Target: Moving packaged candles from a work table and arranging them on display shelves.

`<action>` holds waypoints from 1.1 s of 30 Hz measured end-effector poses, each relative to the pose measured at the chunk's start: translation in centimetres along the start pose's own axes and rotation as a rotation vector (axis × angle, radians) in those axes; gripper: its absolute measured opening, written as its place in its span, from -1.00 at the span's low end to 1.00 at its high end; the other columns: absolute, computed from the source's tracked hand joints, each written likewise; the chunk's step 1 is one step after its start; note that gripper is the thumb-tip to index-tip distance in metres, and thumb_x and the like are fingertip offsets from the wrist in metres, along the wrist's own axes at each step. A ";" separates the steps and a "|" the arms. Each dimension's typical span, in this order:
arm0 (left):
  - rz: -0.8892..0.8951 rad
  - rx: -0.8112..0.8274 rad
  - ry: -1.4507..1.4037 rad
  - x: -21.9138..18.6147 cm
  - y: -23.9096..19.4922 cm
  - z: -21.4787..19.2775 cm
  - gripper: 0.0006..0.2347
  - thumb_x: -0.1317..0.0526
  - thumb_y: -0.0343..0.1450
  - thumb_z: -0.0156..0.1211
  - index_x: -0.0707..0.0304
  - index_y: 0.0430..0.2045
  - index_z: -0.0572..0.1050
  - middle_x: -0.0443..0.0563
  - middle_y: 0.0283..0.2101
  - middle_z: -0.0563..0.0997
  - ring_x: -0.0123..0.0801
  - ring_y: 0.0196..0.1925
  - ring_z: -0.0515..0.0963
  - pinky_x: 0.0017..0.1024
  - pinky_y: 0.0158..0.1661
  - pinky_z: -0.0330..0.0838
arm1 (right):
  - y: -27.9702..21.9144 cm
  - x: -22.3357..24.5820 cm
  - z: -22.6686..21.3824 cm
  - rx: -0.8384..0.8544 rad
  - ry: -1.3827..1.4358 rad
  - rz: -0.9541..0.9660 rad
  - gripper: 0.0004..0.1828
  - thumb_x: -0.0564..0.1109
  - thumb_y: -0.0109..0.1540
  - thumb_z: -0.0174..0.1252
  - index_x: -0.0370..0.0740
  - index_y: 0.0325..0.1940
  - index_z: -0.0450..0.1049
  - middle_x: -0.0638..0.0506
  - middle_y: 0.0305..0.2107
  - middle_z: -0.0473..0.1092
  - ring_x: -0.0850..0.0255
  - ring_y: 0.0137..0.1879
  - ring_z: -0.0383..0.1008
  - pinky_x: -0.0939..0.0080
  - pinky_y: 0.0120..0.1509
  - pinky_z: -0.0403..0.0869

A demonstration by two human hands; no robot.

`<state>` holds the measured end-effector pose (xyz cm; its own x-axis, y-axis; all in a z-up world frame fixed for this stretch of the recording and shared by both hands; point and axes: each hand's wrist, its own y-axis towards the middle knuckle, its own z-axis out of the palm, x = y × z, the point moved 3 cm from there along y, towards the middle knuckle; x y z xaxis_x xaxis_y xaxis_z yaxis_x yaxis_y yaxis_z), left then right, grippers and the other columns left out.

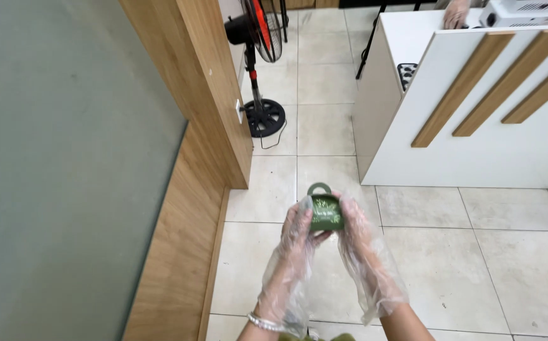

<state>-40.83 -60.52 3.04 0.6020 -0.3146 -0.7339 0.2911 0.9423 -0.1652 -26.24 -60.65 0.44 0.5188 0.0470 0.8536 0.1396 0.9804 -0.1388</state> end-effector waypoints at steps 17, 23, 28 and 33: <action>0.127 0.060 -0.028 -14.9 46.9 0.5 -0.35 -0.16 0.31 0.28 0.19 0.20 0.24 0.12 0.08 0.48 -0.13 0.08 0.59 -0.18 0.01 0.61 | 43.1 12.6 9.0 0.178 -0.688 -0.388 -0.39 -0.15 0.38 -0.02 -0.21 0.54 0.15 0.01 0.42 0.28 0.19 0.49 0.24 0.19 0.56 0.14; 0.075 0.190 -0.029 -16.4 60.2 2.8 -0.33 -0.20 0.39 0.25 0.29 0.25 0.25 0.19 0.12 0.50 -0.14 0.10 0.60 -0.21 0.07 0.59 | 54.4 16.7 8.7 0.048 -0.944 -0.471 -0.43 -0.18 0.39 -0.05 -0.21 0.52 0.17 -0.01 0.44 0.21 0.13 0.59 0.10 0.18 0.58 0.08; 0.066 0.186 0.013 -14.9 75.0 4.2 -0.36 -0.12 0.38 0.30 0.22 0.26 0.22 0.12 0.11 0.49 -0.24 0.09 0.59 -0.23 0.05 0.58 | 68.4 18.2 4.0 0.013 -0.897 -0.388 -0.42 -0.16 0.37 -0.04 -0.19 0.51 0.18 -0.02 0.45 0.19 0.13 0.60 0.05 0.17 0.58 0.04; 0.112 0.174 -0.079 -15.0 89.4 6.8 -0.35 -0.06 0.33 0.37 0.14 0.24 0.20 0.01 0.10 0.51 -0.31 0.06 0.60 -0.27 0.01 0.59 | 84.1 22.0 0.3 0.146 -0.389 -0.307 -0.43 -0.16 0.32 0.07 -0.23 0.45 0.31 -0.04 0.47 0.20 0.15 0.56 0.13 0.17 0.59 0.11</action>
<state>-18.76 27.67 3.81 0.6919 -0.2236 -0.6865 0.3390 0.9401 0.0354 -3.36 22.90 7.70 0.1166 -0.2068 0.9714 0.1031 0.9753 0.1952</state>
